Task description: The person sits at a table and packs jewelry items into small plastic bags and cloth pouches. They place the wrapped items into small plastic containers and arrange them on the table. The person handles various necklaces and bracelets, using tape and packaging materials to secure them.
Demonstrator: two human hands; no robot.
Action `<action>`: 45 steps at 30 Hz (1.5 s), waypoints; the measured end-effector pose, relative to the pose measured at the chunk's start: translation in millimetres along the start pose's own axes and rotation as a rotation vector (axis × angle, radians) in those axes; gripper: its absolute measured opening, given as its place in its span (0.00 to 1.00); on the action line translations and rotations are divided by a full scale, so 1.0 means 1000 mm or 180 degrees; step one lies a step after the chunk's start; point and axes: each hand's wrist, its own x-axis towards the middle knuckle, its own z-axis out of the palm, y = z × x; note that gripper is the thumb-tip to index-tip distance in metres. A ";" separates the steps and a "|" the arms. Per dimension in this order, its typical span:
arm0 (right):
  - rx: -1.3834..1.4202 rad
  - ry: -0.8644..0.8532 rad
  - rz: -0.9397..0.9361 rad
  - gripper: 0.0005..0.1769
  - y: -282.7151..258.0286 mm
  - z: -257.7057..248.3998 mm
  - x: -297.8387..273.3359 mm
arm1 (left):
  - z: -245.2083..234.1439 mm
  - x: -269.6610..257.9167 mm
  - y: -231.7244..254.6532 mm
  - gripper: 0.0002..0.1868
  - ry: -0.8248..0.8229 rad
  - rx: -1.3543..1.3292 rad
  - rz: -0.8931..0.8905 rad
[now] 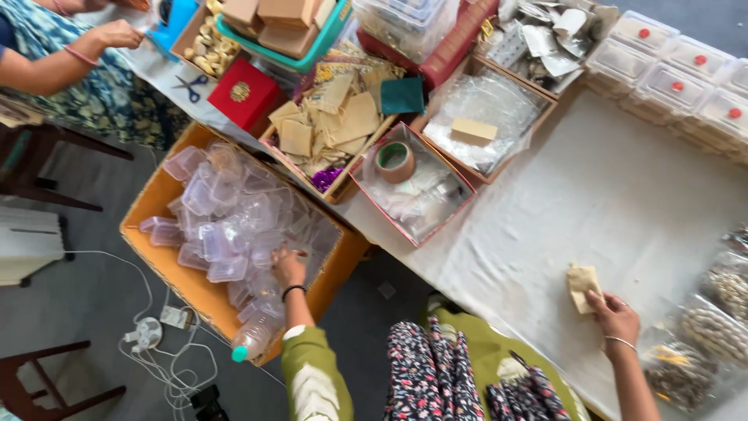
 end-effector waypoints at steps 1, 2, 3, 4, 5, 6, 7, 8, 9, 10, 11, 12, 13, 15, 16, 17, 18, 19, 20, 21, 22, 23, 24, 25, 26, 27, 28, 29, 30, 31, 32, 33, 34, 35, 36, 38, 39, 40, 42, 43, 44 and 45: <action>-0.0049 -0.0006 -0.0010 0.28 0.002 -0.001 0.001 | 0.007 0.006 0.008 0.11 -0.0070 0.0215 0.0092; -0.0099 -0.0024 -0.0017 0.29 0.006 -0.001 0.002 | 0.013 0.011 0.013 0.10 -0.0139 0.0440 0.0172; -0.0067 -0.0053 -0.0018 0.29 0.009 -0.005 0.003 | 0.021 0.017 0.020 0.10 -0.0105 0.0466 0.0168; -0.0181 -0.0028 -0.0053 0.29 0.011 -0.004 0.006 | 0.025 0.027 0.026 0.10 -0.0345 0.0624 0.0095; -0.0296 -0.0002 -0.0089 0.30 0.014 -0.004 0.009 | 0.031 0.038 0.032 0.12 -0.0586 0.0779 0.0018; -0.0265 -0.0032 -0.0080 0.30 0.015 0.001 0.007 | 0.041 0.045 0.030 0.12 -0.0558 0.0812 0.0011; -0.0196 -0.0033 -0.0092 0.30 0.016 0.006 0.006 | 0.052 0.053 0.028 0.17 -0.0176 0.0755 0.0063; -0.0129 0.0010 -0.0096 0.31 0.017 0.002 0.003 | 0.067 0.060 0.033 0.24 0.0185 0.0677 0.0153; -0.0102 0.0024 -0.0079 0.31 0.013 0.003 -0.003 | 0.069 0.064 0.031 0.24 0.0193 0.0691 0.0185; -0.0076 0.0000 -0.0085 0.31 0.008 0.001 -0.007 | 0.073 0.069 0.033 0.29 0.0477 0.0813 0.0257; -0.0051 -0.0024 -0.0092 0.32 0.002 0.000 -0.011 | 0.076 0.074 0.035 0.35 0.0763 0.0929 0.0327; -0.0020 0.0011 -0.0102 0.32 0.001 0.001 -0.010 | 0.074 0.075 0.033 0.35 0.0783 0.0907 0.0365; -0.0103 -0.0004 -0.0085 0.32 -0.001 0.003 -0.008 | 0.072 0.077 0.031 0.29 0.0193 0.0960 0.0155; -0.0157 0.0063 -0.0061 0.32 0.004 0.005 -0.003 | 0.069 0.078 0.033 0.24 -0.0396 0.0983 0.0025; -0.0336 0.0063 -0.0071 0.34 0.010 0.003 0.001 | 0.067 0.073 0.034 0.18 -0.0477 0.1060 -0.0036; -0.0516 0.0063 -0.0076 0.35 0.015 0.001 0.005 | 0.066 0.069 0.035 0.14 -0.0557 0.1139 -0.0096; -0.0539 0.0143 -0.0060 0.35 0.014 0.000 0.004 | 0.050 0.048 0.052 0.14 -0.0603 0.1103 -0.0035; -0.0616 0.0146 -0.0091 0.34 0.013 0.000 0.004 | 0.034 0.028 0.069 0.12 0.0051 0.0555 -0.0020; -0.0664 0.0162 -0.0112 0.34 0.013 0.003 0.002 | 0.014 0.014 0.086 0.10 0.0706 -0.0005 0.0009; -0.0657 0.0254 -0.0086 0.34 0.006 0.005 0.002 | -0.011 -0.013 0.121 0.10 0.0663 -0.0048 0.0084; -0.0558 0.0212 -0.0108 0.31 0.004 0.006 -0.004 | -0.043 -0.041 0.159 0.09 0.1123 -0.0545 0.0272; -0.0460 0.0172 -0.0134 0.29 0.002 0.007 -0.008 | -0.083 -0.071 0.199 0.08 0.1568 -0.1061 0.0443; -0.0459 0.0268 -0.0078 0.29 0.010 0.007 -0.003 | -0.096 -0.098 0.239 0.08 0.1488 -0.1099 0.0514; 0.0356 0.0259 0.0281 0.25 0.018 0.008 0.002 | -0.110 -0.126 0.276 0.08 0.1117 -0.1893 0.1140; 0.1149 0.0229 0.0590 0.21 0.023 0.006 0.012 | -0.125 -0.157 0.311 0.07 0.0729 -0.2693 0.1705; 0.1127 0.0311 0.0600 0.21 0.026 0.001 0.018 | -0.112 -0.177 0.338 0.07 0.0658 -0.2744 0.1714; 0.2259 0.0084 0.0745 0.16 0.030 -0.004 0.023 | -0.100 -0.199 0.364 0.08 0.0408 -0.2498 0.2569; 0.3392 -0.0156 0.0855 0.11 0.035 -0.009 0.028 | -0.089 -0.222 0.390 0.10 0.0161 -0.2227 0.3417; 0.3383 -0.0069 0.0848 0.11 0.014 -0.016 0.011 | -0.066 -0.236 0.414 0.10 0.0096 -0.2281 0.3442; 0.3491 -0.0129 0.0785 0.11 -0.006 -0.023 -0.004 | -0.044 -0.252 0.438 0.09 -0.0016 -0.2264 0.4006; 0.3615 -0.0202 0.0719 0.11 -0.027 -0.025 -0.018 | -0.022 -0.266 0.461 0.10 -0.0116 -0.2222 0.4583; 0.3623 -0.0127 0.0712 0.11 -0.032 -0.029 -0.024 | 0.011 -0.281 0.473 0.10 -0.0165 -0.2265 0.4621; 0.3267 -0.0269 0.0481 0.10 -0.038 -0.033 -0.027 | 0.043 -0.295 0.488 0.06 -0.0370 -0.1385 0.5090; 0.2903 -0.0406 0.0262 0.11 -0.045 -0.037 -0.030 | 0.074 -0.309 0.502 0.05 -0.0551 -0.0470 0.5504; 0.2915 -0.0345 0.0235 0.11 -0.052 -0.038 -0.027 | 0.092 -0.321 0.506 0.05 -0.0547 -0.0508 0.5559; 0.0610 -0.0664 -0.0226 0.21 -0.066 -0.038 -0.021 | 0.126 -0.342 0.510 0.04 -0.1101 -0.1402 0.4994; 0.0627 -0.0617 -0.0226 0.21 -0.075 -0.033 -0.010 | 0.136 -0.351 0.510 0.04 -0.1111 -0.1416 0.5041; 0.0158 -0.0537 -0.0485 0.22 -0.080 -0.026 -0.001 | 0.147 -0.362 0.503 0.04 -0.1110 -0.1314 0.4899; -0.0317 -0.0446 -0.0748 0.23 -0.076 -0.011 0.025 | 0.153 -0.374 0.493 0.05 -0.1096 -0.1222 0.4766; -0.0629 -0.0444 -0.0979 0.25 -0.067 -0.002 0.043 | 0.148 -0.376 0.490 0.05 -0.0896 -0.0925 0.4869; -0.0940 -0.0472 -0.1203 0.27 -0.057 0.011 0.059 | 0.144 -0.376 0.480 0.10 -0.0702 -0.0606 0.4937; -0.0940 -0.0491 -0.1209 0.27 -0.067 0.021 0.055 | 0.121 -0.369 0.471 0.10 -0.0699 -0.0596 0.4920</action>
